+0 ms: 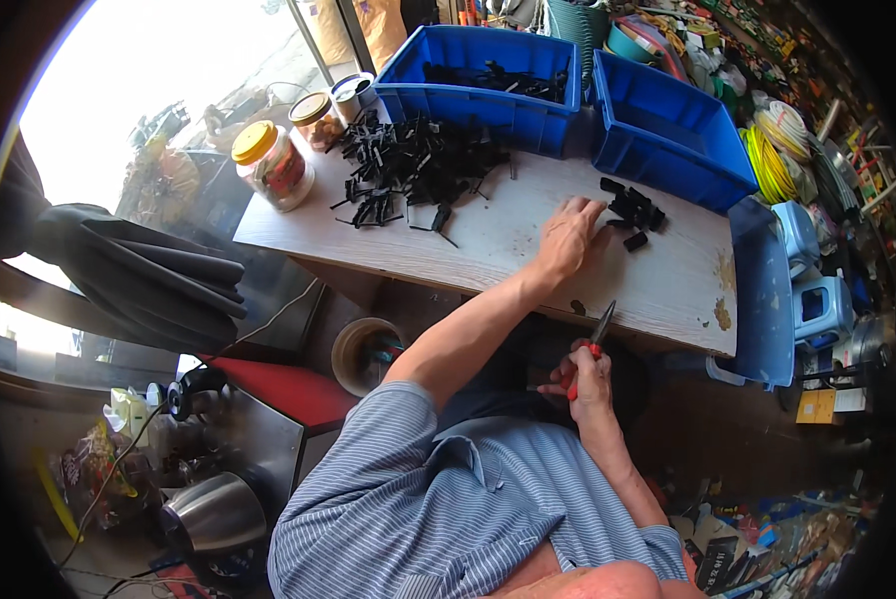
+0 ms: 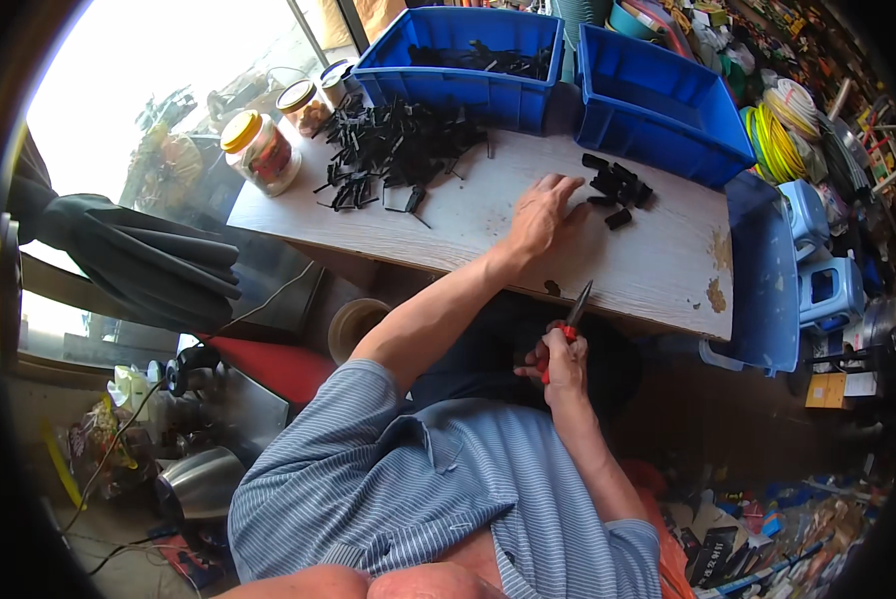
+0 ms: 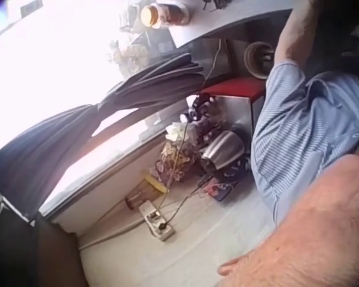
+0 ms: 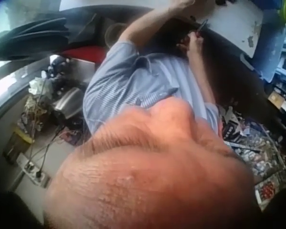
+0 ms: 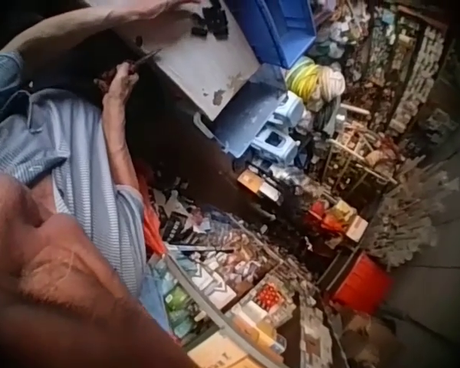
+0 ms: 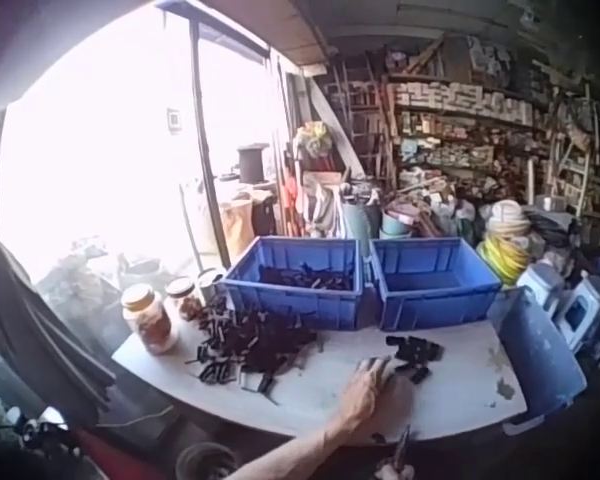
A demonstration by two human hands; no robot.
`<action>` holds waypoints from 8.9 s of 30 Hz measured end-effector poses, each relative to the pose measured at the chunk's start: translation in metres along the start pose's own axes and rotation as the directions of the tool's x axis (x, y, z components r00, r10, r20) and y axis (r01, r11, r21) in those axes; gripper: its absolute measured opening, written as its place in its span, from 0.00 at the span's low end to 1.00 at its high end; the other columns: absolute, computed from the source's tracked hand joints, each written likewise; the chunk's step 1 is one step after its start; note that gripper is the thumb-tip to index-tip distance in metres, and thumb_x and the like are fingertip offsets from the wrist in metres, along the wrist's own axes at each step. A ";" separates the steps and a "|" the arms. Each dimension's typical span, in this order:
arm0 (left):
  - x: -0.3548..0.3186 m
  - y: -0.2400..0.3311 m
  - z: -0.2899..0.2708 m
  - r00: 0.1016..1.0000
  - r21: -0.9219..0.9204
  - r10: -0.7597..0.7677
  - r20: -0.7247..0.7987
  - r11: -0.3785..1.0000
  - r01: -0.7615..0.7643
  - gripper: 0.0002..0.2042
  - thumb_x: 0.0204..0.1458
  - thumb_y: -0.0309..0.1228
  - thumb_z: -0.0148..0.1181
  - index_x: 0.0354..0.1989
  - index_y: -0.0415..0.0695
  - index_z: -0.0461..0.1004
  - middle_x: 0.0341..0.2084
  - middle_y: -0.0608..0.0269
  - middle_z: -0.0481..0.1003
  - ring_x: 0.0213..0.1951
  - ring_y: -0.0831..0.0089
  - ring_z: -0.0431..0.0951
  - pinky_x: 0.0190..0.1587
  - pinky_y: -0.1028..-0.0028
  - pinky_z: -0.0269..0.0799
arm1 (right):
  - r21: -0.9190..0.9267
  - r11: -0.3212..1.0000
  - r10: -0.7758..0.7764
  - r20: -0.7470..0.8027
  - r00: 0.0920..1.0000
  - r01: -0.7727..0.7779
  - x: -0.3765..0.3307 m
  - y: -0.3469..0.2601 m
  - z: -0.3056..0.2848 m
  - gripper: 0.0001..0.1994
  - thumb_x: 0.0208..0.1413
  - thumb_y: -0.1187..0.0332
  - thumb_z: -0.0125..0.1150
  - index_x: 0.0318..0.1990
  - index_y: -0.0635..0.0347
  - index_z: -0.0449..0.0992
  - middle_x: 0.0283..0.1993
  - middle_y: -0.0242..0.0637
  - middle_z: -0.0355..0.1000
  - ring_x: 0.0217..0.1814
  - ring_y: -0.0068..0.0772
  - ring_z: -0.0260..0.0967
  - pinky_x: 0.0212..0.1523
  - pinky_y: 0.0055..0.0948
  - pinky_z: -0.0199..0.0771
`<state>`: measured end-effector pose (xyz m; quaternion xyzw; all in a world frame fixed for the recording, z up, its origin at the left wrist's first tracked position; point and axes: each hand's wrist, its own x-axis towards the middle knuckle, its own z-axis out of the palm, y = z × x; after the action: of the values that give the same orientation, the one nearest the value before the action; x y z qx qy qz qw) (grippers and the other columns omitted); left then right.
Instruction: Sorting and assembling small plastic components at a workbench.
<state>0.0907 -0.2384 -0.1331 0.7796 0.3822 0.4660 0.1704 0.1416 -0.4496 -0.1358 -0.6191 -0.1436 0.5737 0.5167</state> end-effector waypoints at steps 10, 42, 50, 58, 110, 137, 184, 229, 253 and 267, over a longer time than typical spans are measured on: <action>-0.060 -0.043 -0.150 0.915 0.566 -0.195 -0.353 0.734 0.375 0.15 0.48 0.34 0.67 0.44 0.44 0.77 0.40 0.56 0.77 0.46 0.53 0.74 0.50 0.57 0.70 | 0.033 0.999 -0.033 0.084 0.996 0.031 0.012 0.000 0.000 0.08 0.55 0.64 0.53 0.38 0.55 0.70 0.22 0.29 0.62 0.22 0.25 0.65 0.24 0.39 0.82; -0.162 0.057 -0.080 0.981 -0.436 -0.192 0.017 0.882 0.180 0.22 0.53 0.20 0.62 0.57 0.38 0.68 0.48 0.51 0.75 0.43 0.61 0.81 0.44 0.70 0.79 | 0.071 0.958 -0.284 0.125 0.951 0.277 0.032 0.014 -0.006 0.05 0.54 0.68 0.60 0.37 0.53 0.72 0.25 0.24 0.63 0.23 0.18 0.62 0.25 0.22 0.64; -0.174 0.062 -0.083 0.732 -0.769 -0.659 0.174 0.373 0.519 0.22 0.64 0.32 0.57 0.63 0.36 0.63 0.43 0.57 0.76 0.39 0.77 0.79 0.43 0.74 0.78 | 0.071 0.974 -0.227 0.225 0.948 0.216 0.029 0.013 0.002 0.07 0.53 0.70 0.59 0.40 0.56 0.70 0.22 0.27 0.64 0.20 0.21 0.62 0.22 0.24 0.68; -0.169 0.057 -0.092 0.526 -0.667 -0.577 0.625 -0.045 0.744 0.19 0.66 0.41 0.53 0.56 0.37 0.71 0.27 0.64 0.78 0.26 0.80 0.75 0.25 0.81 0.68 | 0.087 0.987 -0.156 0.248 0.956 0.139 0.026 0.017 0.000 0.09 0.53 0.70 0.61 0.41 0.57 0.70 0.25 0.27 0.62 0.23 0.20 0.62 0.25 0.21 0.66; -0.157 0.021 -0.118 0.897 -0.628 0.056 0.439 0.733 0.261 0.26 0.53 0.19 0.66 0.62 0.37 0.69 0.48 0.50 0.76 0.46 0.63 0.81 0.49 0.67 0.81 | 0.144 0.981 -0.155 0.207 0.966 0.127 0.015 -0.005 0.015 0.07 0.58 0.64 0.62 0.32 0.53 0.72 0.25 0.24 0.66 0.22 0.17 0.64 0.23 0.22 0.71; -0.165 0.039 -0.095 0.928 -0.376 -0.339 0.156 0.848 0.373 0.11 0.57 0.20 0.63 0.46 0.35 0.70 0.23 0.59 0.80 0.23 0.80 0.78 0.28 0.77 0.74 | 0.051 0.996 -0.085 0.216 0.973 0.076 0.007 -0.007 0.016 0.11 0.57 0.61 0.55 0.28 0.56 0.69 0.22 0.30 0.64 0.21 0.25 0.65 0.22 0.31 0.80; -0.125 0.055 -0.058 0.862 -0.551 -0.506 -0.029 0.728 0.409 0.08 0.57 0.26 0.64 0.38 0.36 0.73 0.19 0.60 0.75 0.22 0.83 0.71 0.26 0.76 0.70 | -0.233 0.970 -0.007 0.242 0.970 0.065 -0.007 -0.001 0.027 0.24 0.57 0.57 0.53 0.57 0.60 0.66 0.35 0.32 0.71 0.31 0.21 0.70 0.27 0.25 0.78; -0.002 0.026 0.001 0.984 0.100 0.021 0.175 0.994 -0.039 0.13 0.53 0.34 0.63 0.45 0.46 0.73 0.32 0.53 0.77 0.38 0.52 0.79 0.39 0.56 0.74 | 0.050 0.998 0.038 0.052 0.998 -0.041 0.000 0.006 0.005 0.07 0.54 0.64 0.56 0.35 0.56 0.69 0.22 0.33 0.64 0.22 0.28 0.67 0.21 0.39 0.81; -0.034 -0.041 -0.111 0.989 0.471 -0.133 0.058 0.877 0.091 0.16 0.48 0.29 0.63 0.47 0.45 0.74 0.41 0.58 0.75 0.46 0.56 0.76 0.44 0.59 0.75 | -0.003 0.999 -0.044 0.099 0.994 0.045 0.000 0.006 -0.001 0.07 0.59 0.61 0.55 0.35 0.53 0.71 0.23 0.28 0.63 0.23 0.22 0.65 0.24 0.36 0.81; -0.132 0.066 -0.080 0.741 -0.778 -0.371 0.560 0.071 0.624 0.17 0.63 0.26 0.57 0.59 0.37 0.69 0.47 0.60 0.78 0.41 0.79 0.77 0.46 0.78 0.75 | 0.083 0.942 -0.337 0.220 0.915 0.327 0.017 0.008 -0.005 0.16 0.64 0.54 0.56 0.44 0.58 0.75 0.33 0.31 0.72 0.35 0.22 0.72 0.39 0.27 0.78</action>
<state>0.0150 -0.3880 -0.1298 0.3829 0.2521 0.4200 0.7832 0.1479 -0.4420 -0.1526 -0.5033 -0.2928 0.5488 0.5999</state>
